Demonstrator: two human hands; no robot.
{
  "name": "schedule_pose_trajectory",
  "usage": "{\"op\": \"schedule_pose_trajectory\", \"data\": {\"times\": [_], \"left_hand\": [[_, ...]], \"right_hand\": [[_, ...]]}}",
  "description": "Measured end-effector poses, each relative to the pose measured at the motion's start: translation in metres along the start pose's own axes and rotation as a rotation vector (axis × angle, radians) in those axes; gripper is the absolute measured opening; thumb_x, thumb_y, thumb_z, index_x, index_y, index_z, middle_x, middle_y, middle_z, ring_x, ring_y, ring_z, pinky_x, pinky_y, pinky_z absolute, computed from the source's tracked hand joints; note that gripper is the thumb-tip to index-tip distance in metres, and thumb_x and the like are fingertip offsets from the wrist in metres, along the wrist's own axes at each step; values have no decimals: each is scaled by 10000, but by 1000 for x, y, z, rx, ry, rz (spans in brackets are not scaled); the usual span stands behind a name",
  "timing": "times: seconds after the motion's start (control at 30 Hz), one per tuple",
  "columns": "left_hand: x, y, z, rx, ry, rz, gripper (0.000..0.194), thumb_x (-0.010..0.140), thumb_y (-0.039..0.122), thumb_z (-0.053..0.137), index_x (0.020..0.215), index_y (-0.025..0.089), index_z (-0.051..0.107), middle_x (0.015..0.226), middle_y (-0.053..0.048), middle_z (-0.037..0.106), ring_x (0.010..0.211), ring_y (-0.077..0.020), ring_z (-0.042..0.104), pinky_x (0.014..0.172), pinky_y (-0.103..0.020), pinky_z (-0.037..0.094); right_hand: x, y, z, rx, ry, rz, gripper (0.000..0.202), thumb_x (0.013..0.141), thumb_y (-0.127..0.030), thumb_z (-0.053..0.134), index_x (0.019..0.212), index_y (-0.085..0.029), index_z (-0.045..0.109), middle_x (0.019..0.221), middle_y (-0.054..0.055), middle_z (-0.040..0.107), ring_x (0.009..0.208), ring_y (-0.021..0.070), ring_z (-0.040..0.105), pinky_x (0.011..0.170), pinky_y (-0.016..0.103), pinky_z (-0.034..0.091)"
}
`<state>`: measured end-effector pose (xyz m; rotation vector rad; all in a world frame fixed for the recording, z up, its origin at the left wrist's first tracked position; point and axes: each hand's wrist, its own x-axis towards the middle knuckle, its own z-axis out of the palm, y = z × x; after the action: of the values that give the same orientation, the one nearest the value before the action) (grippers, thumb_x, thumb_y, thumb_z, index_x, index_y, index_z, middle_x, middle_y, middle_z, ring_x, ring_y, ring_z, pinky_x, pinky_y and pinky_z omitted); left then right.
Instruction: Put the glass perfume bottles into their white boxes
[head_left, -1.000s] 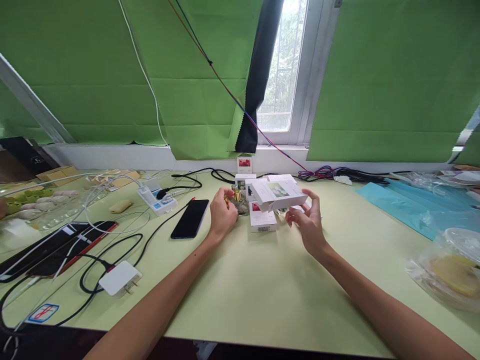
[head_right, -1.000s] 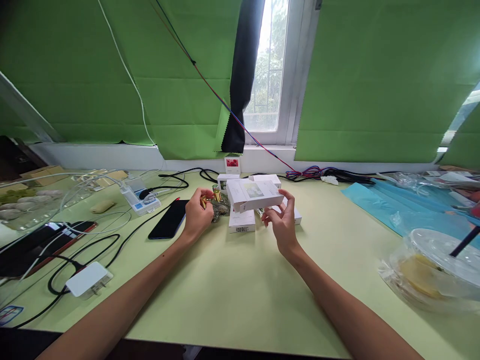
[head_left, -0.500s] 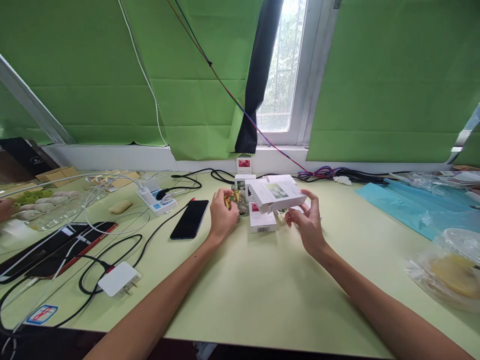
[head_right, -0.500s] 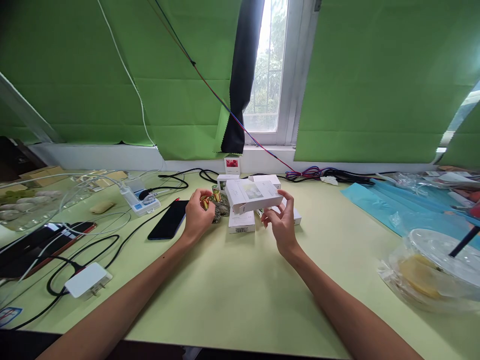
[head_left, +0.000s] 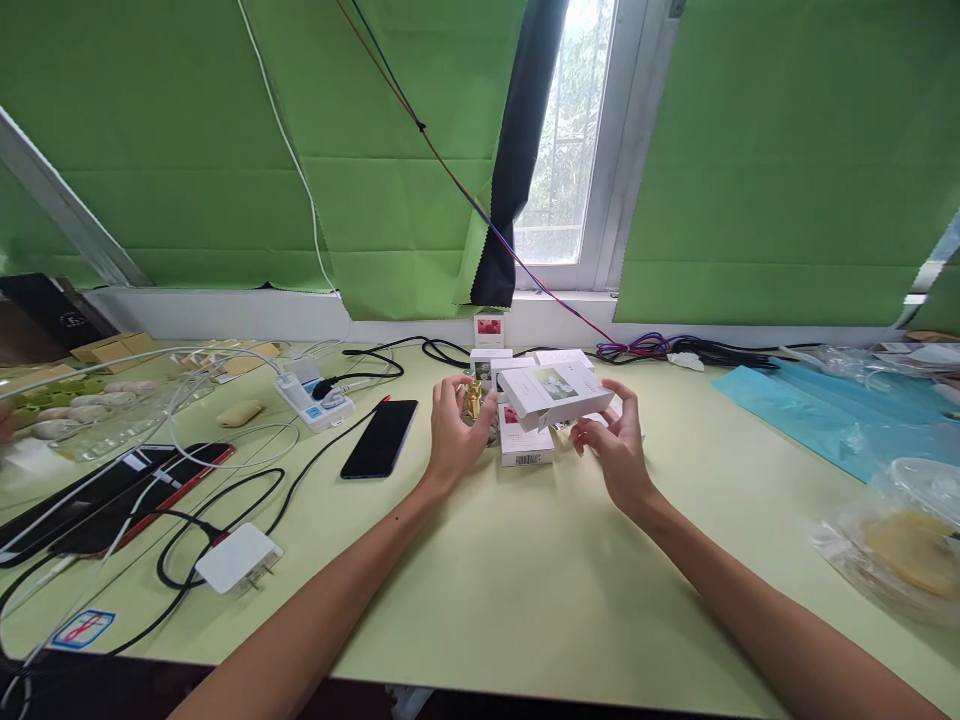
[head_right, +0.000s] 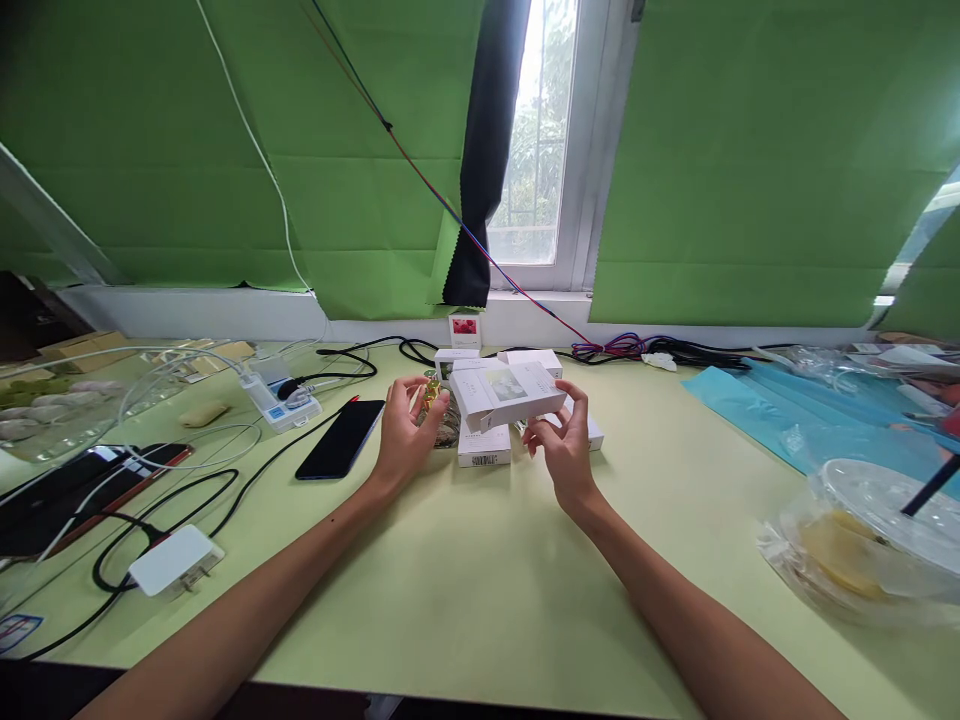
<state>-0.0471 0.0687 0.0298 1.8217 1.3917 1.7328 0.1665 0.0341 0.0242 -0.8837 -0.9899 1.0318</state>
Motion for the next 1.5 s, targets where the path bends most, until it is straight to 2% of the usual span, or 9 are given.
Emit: {"op": "schedule_pose_trajectory", "data": {"times": [0.1, 0.23, 0.3, 0.47, 0.73, 0.87, 1.03, 1.33, 1.5], "left_hand": [[6, -1, -4, 66, 7, 45, 240, 965, 438, 557, 1104, 250, 607, 1207, -79, 561, 1202, -226, 599, 1104, -409, 473], [15, -7, -9, 99, -77, -1, 336, 1032, 453, 408, 1101, 287, 693, 1256, -79, 615, 1201, -230, 612, 1052, -383, 501], [18, -12, -11, 84, -106, -11, 376, 1044, 465, 376, 1103, 302, 711, 1275, -74, 631, 1255, -235, 596, 1065, -384, 495], [22, -20, -13, 50, -150, -68, 475, 1048, 522, 316, 1134, 296, 725, 1262, -78, 689, 1205, -242, 644, 1036, -398, 513], [28, -22, -16, 42, -206, -139, 635, 1023, 633, 244, 1203, 266, 730, 1318, -84, 706, 1326, -294, 584, 1114, -444, 434], [26, -17, -18, 45, -216, -162, 672, 1024, 640, 210, 1250, 261, 716, 1397, -74, 659, 1382, -292, 533, 1190, -461, 347], [25, -12, -19, 82, -175, -181, 695, 1029, 629, 179, 1264, 241, 705, 1403, -78, 644, 1348, -273, 544, 1179, -414, 356], [32, -17, -22, 144, -43, -207, 628, 1025, 571, 254, 1103, 207, 760, 1232, -114, 704, 1142, -276, 633, 1077, -414, 419], [33, -15, -24, 186, -16, -199, 575, 1028, 515, 287, 1026, 206, 772, 1123, -105, 734, 1157, -272, 603, 1046, -390, 428]], "right_hand": [[0, 0, 0, -5, -7, -2, 639, 728, -306, 706, 1286, -319, 396, 970, -15, 618, 591, 120, 579, 568, 292, 456], [-1, 1, 0, -7, -23, -13, 628, 724, -280, 691, 1283, -314, 405, 968, -10, 630, 603, 129, 583, 566, 294, 457], [-1, 0, 0, -4, -28, -15, 623, 719, -270, 688, 1275, -311, 409, 949, -12, 633, 607, 133, 582, 561, 292, 453], [-2, -1, 1, -3, -34, -18, 615, 714, -268, 689, 1261, -303, 410, 943, -14, 637, 601, 132, 575, 551, 290, 451], [-2, 0, 1, -12, -47, -19, 608, 727, -284, 696, 1263, -302, 408, 958, -9, 639, 585, 126, 575, 555, 296, 453], [-2, 1, 1, -22, -54, -25, 610, 733, -294, 695, 1269, -303, 403, 975, -5, 635, 580, 122, 576, 556, 295, 454], [-3, 1, 1, -19, -50, -18, 615, 721, -294, 694, 1262, -303, 404, 959, -12, 626, 585, 124, 577, 558, 296, 455], [-2, -1, 2, -8, -49, -14, 612, 695, -276, 684, 1243, -296, 412, 931, -17, 626, 581, 126, 570, 539, 289, 446], [-2, 1, 1, -17, -55, -22, 614, 698, -271, 677, 1249, -300, 408, 958, -11, 622, 597, 127, 579, 540, 287, 449]]}}
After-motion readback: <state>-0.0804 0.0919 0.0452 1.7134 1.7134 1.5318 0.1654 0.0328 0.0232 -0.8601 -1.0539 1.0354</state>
